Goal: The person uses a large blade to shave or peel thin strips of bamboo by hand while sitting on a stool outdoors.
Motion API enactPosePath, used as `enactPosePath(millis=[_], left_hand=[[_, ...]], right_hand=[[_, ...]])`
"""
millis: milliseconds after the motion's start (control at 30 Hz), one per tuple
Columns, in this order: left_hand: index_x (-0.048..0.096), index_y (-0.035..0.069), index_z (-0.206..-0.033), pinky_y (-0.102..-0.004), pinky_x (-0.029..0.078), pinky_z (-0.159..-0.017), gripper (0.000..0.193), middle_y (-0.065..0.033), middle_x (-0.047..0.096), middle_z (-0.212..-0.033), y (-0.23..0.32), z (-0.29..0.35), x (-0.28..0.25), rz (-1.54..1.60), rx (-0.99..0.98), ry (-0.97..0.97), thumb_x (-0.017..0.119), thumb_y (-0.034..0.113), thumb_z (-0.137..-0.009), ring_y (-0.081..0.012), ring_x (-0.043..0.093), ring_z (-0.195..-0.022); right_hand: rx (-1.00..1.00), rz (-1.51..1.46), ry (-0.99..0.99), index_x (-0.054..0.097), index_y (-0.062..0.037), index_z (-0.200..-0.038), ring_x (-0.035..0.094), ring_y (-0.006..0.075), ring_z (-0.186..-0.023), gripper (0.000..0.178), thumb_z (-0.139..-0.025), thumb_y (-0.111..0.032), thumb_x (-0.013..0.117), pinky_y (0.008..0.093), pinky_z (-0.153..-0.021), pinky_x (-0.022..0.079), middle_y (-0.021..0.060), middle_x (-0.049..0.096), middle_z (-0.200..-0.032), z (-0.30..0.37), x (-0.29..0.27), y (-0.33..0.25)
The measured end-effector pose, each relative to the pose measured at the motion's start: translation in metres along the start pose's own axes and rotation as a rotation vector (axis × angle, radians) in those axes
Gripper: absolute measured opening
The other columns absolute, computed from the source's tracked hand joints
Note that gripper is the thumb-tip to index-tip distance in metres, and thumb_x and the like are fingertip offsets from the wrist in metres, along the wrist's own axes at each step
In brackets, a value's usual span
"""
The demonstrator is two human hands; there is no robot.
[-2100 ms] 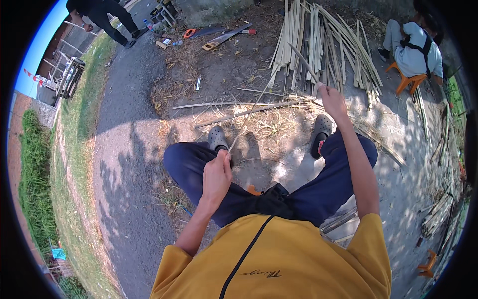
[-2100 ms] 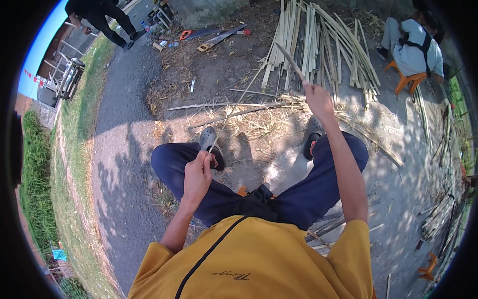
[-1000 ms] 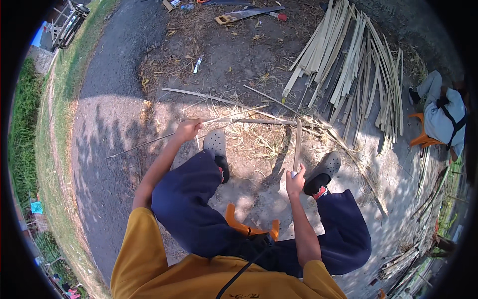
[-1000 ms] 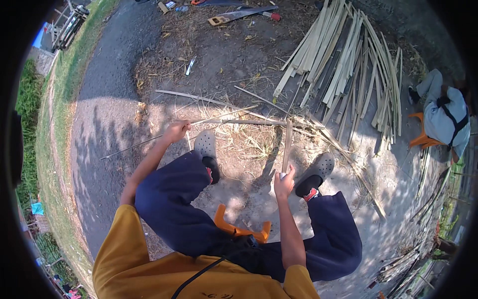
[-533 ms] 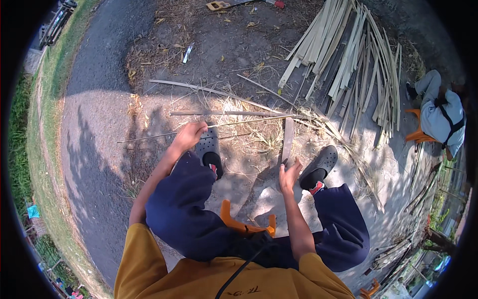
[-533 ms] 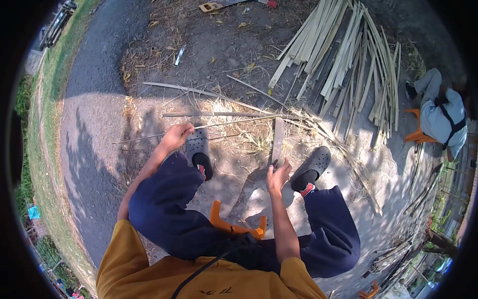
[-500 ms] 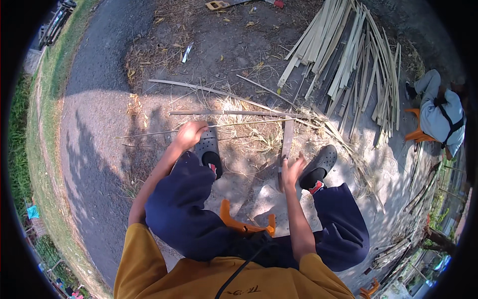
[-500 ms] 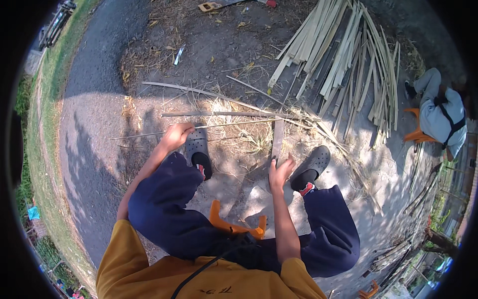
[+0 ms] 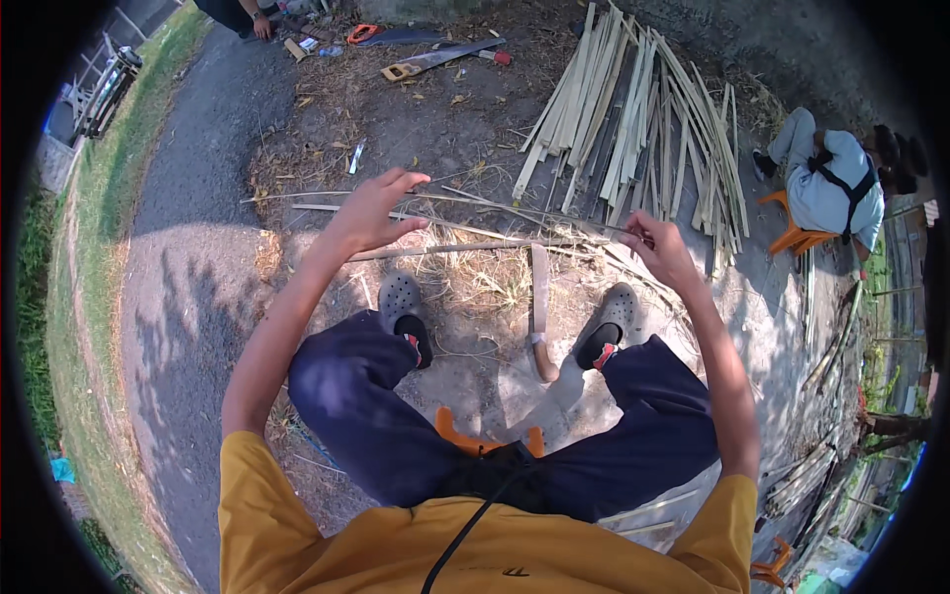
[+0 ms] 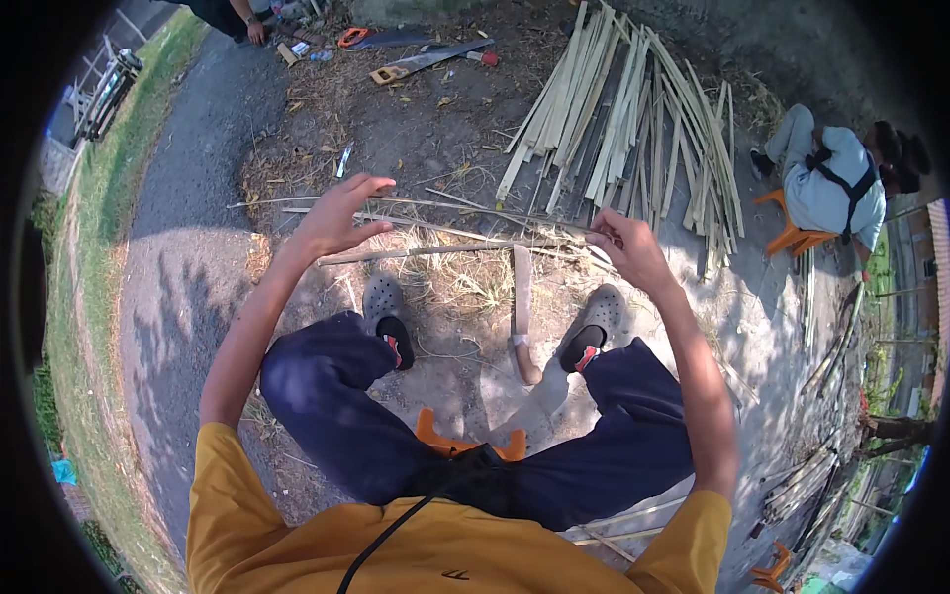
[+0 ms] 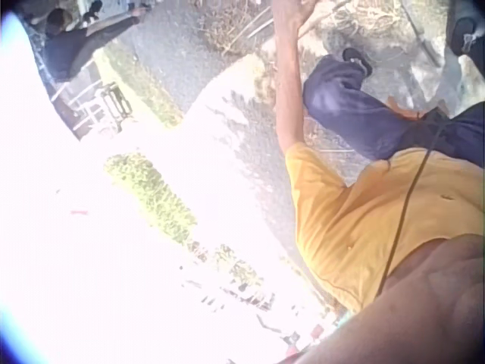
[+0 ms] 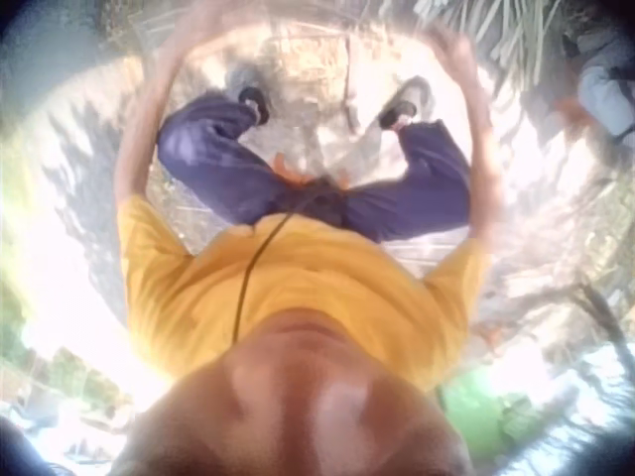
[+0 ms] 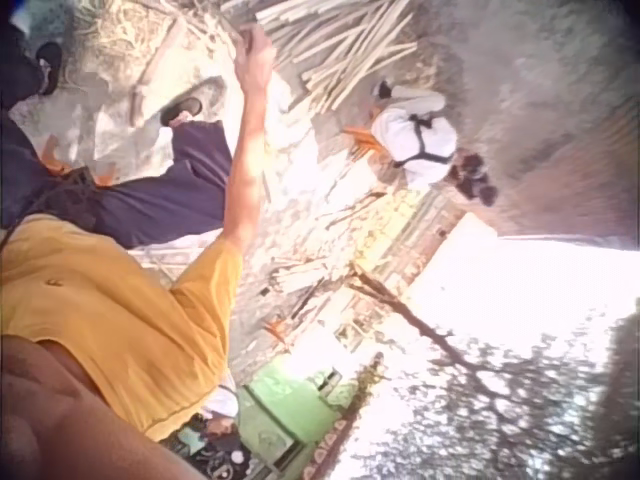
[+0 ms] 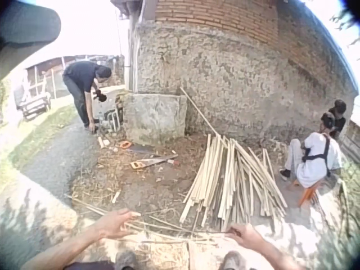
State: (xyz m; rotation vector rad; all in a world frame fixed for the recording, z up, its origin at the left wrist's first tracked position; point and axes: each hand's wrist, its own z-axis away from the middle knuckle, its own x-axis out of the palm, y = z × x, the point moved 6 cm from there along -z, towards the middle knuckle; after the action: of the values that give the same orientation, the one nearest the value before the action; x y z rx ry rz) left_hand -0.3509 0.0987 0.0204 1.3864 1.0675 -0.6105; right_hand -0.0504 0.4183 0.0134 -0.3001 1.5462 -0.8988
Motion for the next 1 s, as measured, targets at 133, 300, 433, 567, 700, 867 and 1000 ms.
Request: enactPosePath(millis=[133, 300, 433, 567, 700, 867, 1000], left_hand=[[0.053, 0.014, -0.145, -0.0492, 0.043, -0.111, 0.068, -0.0141, 0.058, -0.138, 0.037, -0.004, -0.053, -0.148, -0.033, 0.109, 0.081, 0.038, -0.087, -0.035, 0.06, -0.125], [0.049, 0.017, -0.149, -0.0544, 0.028, -0.121, 0.079, -0.0113, 0.05, -0.15, 0.038, 0.01, -0.093, -0.43, -0.037, 0.396, 0.084, 0.04, -0.083, -0.033, 0.048, -0.141], [0.062, 0.014, -0.134, -0.0547, 0.027, -0.12, 0.066, -0.0101, 0.064, -0.133, -0.006, 0.038, -0.086, -0.493, -0.282, 0.303, 0.085, 0.046, -0.081, -0.031, 0.057, -0.13], [0.069, 0.009, -0.115, -0.0558, 0.036, -0.114, 0.049, -0.0114, 0.071, -0.113, -0.038, 0.067, -0.084, -0.446, -0.22, 0.344, 0.085, 0.042, -0.083, -0.0324, 0.066, -0.115], [0.069, 0.005, -0.102, -0.0447, 0.051, -0.093, 0.043, -0.0127, 0.072, -0.101, -0.065, 0.083, -0.08, -0.286, -0.292, 0.354, 0.086, 0.039, -0.083, -0.0314, 0.069, -0.101], [0.071, 0.003, -0.089, -0.0411, 0.056, -0.078, 0.044, -0.0133, 0.075, -0.088, -0.076, 0.09, -0.082, -0.225, -0.384, 0.35, 0.09, 0.041, -0.078, -0.0294, 0.072, -0.082], [0.072, 0.003, -0.09, -0.042, 0.055, -0.078, 0.046, -0.0132, 0.075, -0.09, -0.067, 0.092, -0.096, -0.346, -0.392, 0.457, 0.09, 0.044, -0.076, -0.0297, 0.072, -0.084]], right_hand=[[0.031, -0.105, 0.138, 0.069, 0.0026, -0.097, 0.052, 0.0079, -0.072, 0.021, -0.098, -0.017, 0.074, 0.0295, -0.068, 0.045, 0.0006, 0.061, -0.075, 0.057, -0.072, -0.006], [0.087, -0.064, 0.286, 0.074, 0.0013, -0.099, 0.051, 0.0079, -0.071, 0.018, -0.097, -0.016, 0.074, 0.0294, -0.067, 0.043, -0.0007, 0.061, -0.075, 0.114, -0.105, 0.018], [0.051, -0.071, 0.431, 0.076, 0.0018, -0.1, 0.057, 0.0098, -0.075, 0.017, -0.095, -0.014, 0.077, 0.0291, -0.069, 0.045, 0.0022, 0.066, -0.08, 0.139, -0.112, 0.04], [0.061, -0.025, 0.509, 0.076, 0.0018, -0.101, 0.063, 0.0134, -0.082, 0.019, -0.094, -0.015, 0.078, 0.0316, -0.072, 0.048, 0.0068, 0.073, -0.089, 0.158, -0.114, 0.054], [0.099, 0.02, 0.538, 0.077, -0.0013, -0.099, 0.065, 0.0144, -0.077, 0.02, -0.092, -0.019, 0.08, 0.0319, -0.068, 0.048, 0.0066, 0.074, -0.088, 0.166, -0.116, 0.06], [0.124, 0.12, 0.541, 0.076, -0.0012, -0.094, 0.064, 0.0156, -0.073, 0.025, -0.089, -0.025, 0.082, 0.032, -0.064, 0.047, 0.0075, 0.071, -0.078, 0.169, -0.118, 0.06], [0.12, 0.213, 0.602, 0.076, -0.0009, -0.089, 0.065, 0.0197, -0.072, 0.028, -0.087, -0.028, 0.083, 0.0343, -0.066, 0.049, 0.0092, 0.069, -0.076, 0.169, -0.124, 0.062]])
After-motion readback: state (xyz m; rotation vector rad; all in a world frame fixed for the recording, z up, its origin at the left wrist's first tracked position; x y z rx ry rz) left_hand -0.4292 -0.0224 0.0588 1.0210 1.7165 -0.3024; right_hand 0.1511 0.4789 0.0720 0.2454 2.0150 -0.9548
